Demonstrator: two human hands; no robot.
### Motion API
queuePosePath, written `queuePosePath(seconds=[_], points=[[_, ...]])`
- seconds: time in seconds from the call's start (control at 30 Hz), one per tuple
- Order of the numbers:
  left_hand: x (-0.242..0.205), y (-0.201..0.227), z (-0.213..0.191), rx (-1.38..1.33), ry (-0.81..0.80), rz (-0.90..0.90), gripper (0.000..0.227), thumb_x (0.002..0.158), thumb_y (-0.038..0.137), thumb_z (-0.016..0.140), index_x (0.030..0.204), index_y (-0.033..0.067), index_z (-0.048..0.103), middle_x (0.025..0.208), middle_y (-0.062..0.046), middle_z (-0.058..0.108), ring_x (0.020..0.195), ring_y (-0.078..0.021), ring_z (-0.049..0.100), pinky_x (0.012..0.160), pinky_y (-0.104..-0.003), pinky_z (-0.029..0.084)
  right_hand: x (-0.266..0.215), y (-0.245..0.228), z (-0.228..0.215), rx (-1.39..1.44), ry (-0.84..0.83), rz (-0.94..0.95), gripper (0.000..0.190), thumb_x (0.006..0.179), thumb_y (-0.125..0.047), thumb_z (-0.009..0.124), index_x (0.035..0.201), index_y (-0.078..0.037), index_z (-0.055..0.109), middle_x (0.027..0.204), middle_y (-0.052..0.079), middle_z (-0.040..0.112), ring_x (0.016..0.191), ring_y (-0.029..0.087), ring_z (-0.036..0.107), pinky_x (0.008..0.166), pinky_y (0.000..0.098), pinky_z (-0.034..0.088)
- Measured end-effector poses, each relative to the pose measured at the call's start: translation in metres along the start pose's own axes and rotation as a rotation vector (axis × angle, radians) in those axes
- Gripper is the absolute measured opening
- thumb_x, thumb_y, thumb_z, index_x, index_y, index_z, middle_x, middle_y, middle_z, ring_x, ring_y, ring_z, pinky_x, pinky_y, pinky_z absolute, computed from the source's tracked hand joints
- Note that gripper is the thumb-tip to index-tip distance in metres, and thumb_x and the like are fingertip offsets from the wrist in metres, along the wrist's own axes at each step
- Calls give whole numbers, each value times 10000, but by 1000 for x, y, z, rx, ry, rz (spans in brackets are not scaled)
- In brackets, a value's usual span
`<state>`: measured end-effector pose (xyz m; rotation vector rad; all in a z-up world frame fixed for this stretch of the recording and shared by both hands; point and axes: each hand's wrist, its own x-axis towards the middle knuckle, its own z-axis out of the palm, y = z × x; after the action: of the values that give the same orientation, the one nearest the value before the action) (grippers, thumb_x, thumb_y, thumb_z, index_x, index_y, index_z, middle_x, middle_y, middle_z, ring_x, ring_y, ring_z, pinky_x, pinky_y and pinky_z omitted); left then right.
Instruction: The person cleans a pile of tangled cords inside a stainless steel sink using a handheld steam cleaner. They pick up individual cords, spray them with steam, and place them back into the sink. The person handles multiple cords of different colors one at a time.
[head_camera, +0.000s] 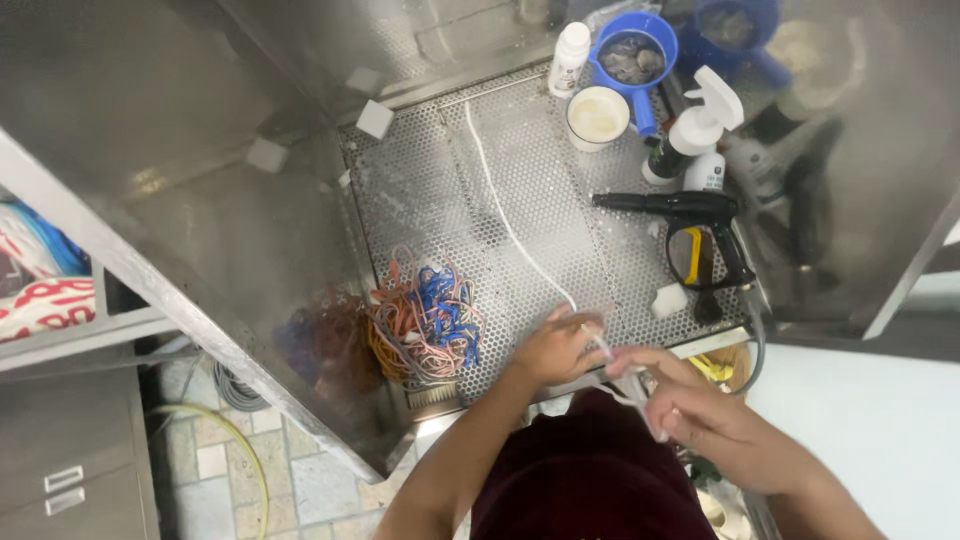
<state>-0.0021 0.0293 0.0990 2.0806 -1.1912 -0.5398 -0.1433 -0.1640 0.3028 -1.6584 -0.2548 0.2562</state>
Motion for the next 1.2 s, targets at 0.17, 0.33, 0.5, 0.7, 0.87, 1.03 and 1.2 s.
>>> queuePosePath(seconds=[0.17, 0.33, 0.5, 0.7, 0.87, 1.03, 1.2], points=[[-5, -24, 35, -2, 151, -142, 387, 929, 405, 679, 1155, 92, 679, 1367, -186, 615, 1322, -393, 516, 1152, -522, 303, 20, 14, -64, 716, 189, -285, 243, 1182, -231, 516, 1091, -15, 579, 735, 62, 508, 731, 178, 467, 748, 408, 486], [-6, -2, 55, -187, 315, -283, 286, 902, 223, 704, 1161, 105, 676, 1199, -133, 704, 1108, -310, 696, 1023, -421, 513, 67, 59, -120, 732, 397, -371, 193, 1194, -205, 523, 1141, -20, 539, 837, 81, 522, 757, 167, 477, 756, 370, 452], [16, 82, 14, -462, 501, -149, 196, 955, 72, 678, 1147, 93, 640, 1110, -124, 691, 1031, -289, 704, 922, -387, 572, 149, 191, -92, 484, 114, 7, 321, 1127, -199, 396, 1269, 34, 566, 1160, 156, 622, 1040, 211, 623, 986, 408, 507], [34, 96, -39, -556, 647, -267, 213, 952, 21, 629, 1158, 80, 625, 1040, -157, 697, 937, -290, 716, 822, -371, 582, 91, 292, -84, 413, -321, 210, 521, 1083, -415, 397, 1307, 15, 587, 1132, 135, 559, 947, 185, 583, 845, 329, 510], [11, 10, -18, -197, 671, -892, 198, 934, 229, 713, 1079, 101, 670, 974, -158, 781, 874, -315, 786, 778, -394, 630, 66, 254, -133, -126, -244, 635, 327, 981, -305, 530, 1056, -78, 751, 929, 45, 779, 723, 204, 769, 672, 367, 628], [-32, -84, 13, 272, 451, -1345, 425, 853, 447, 746, 967, 40, 716, 918, -210, 743, 825, -381, 740, 727, -475, 609, 42, 203, -173, -482, -110, 712, 368, 935, -309, 649, 1197, -68, 743, 875, 132, 760, 805, 262, 751, 774, 370, 572], [-41, -59, -7, 210, 360, -1075, 237, 953, 323, 659, 989, 100, 731, 952, -195, 753, 868, -389, 733, 779, -500, 592, 63, 160, -152, -1060, -241, 797, 633, 890, -435, 738, 1411, -116, 575, 1171, 180, 720, 1080, 324, 707, 963, 381, 546]])
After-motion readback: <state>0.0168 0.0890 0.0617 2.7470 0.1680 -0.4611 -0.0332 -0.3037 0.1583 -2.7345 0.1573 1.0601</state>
